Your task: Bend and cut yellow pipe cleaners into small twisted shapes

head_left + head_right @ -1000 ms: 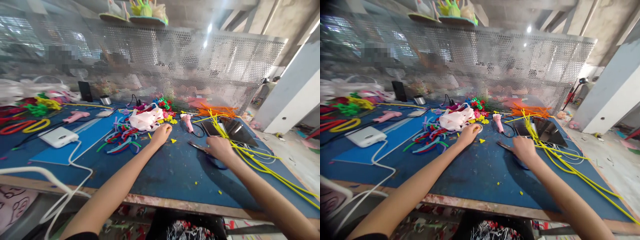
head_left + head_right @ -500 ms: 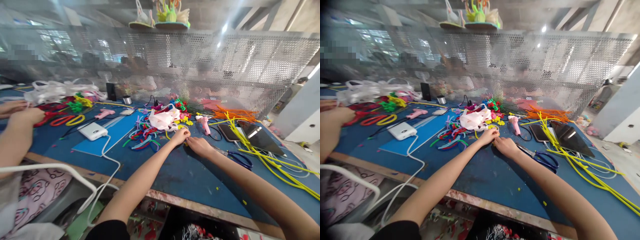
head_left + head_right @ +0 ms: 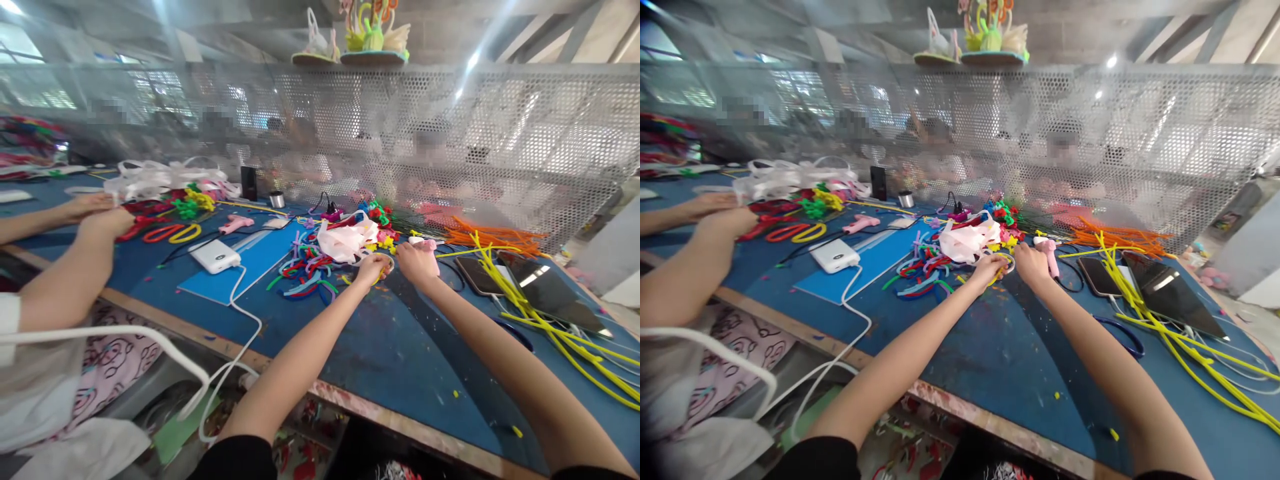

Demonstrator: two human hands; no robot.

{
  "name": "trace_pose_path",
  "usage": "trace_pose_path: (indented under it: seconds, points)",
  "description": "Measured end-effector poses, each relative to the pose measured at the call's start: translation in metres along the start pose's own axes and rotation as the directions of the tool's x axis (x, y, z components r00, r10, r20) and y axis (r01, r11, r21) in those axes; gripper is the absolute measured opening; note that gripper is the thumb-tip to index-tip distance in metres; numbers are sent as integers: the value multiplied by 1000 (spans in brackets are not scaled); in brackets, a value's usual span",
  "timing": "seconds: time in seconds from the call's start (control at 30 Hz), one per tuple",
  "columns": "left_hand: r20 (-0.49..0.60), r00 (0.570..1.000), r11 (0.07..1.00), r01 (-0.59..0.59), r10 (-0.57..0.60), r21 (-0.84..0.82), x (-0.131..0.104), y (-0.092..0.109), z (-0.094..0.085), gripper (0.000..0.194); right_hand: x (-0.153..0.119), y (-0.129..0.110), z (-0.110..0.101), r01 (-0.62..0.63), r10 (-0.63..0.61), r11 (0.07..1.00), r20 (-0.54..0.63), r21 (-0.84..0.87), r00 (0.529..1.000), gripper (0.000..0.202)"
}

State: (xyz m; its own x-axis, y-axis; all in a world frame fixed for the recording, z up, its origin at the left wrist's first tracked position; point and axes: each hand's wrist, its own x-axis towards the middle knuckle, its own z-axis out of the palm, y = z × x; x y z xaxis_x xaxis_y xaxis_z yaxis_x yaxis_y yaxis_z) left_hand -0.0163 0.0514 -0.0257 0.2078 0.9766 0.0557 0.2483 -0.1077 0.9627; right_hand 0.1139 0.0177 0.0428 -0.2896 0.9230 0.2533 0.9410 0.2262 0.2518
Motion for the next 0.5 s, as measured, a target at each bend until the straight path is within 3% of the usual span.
trace_pose_path:
  seconds: [0.1, 0.27, 0.5]
  points:
    - [42, 998, 991, -56, 51, 122, -4, 2, 3, 31, 9, -8, -6, 3, -3, 1000, -27, 4, 1000, 35]
    - [84, 974, 908, -227, 211, 353, -15, 6, 8, 9, 25, -17, -10, 31, -30, 999, -9, 13, 999, 34]
    - [162, 942, 782, -335, 295, 526, -19, 7, 12, 14, 34, -19, -4, 49, -52, 998, 56, 50, 997, 29]
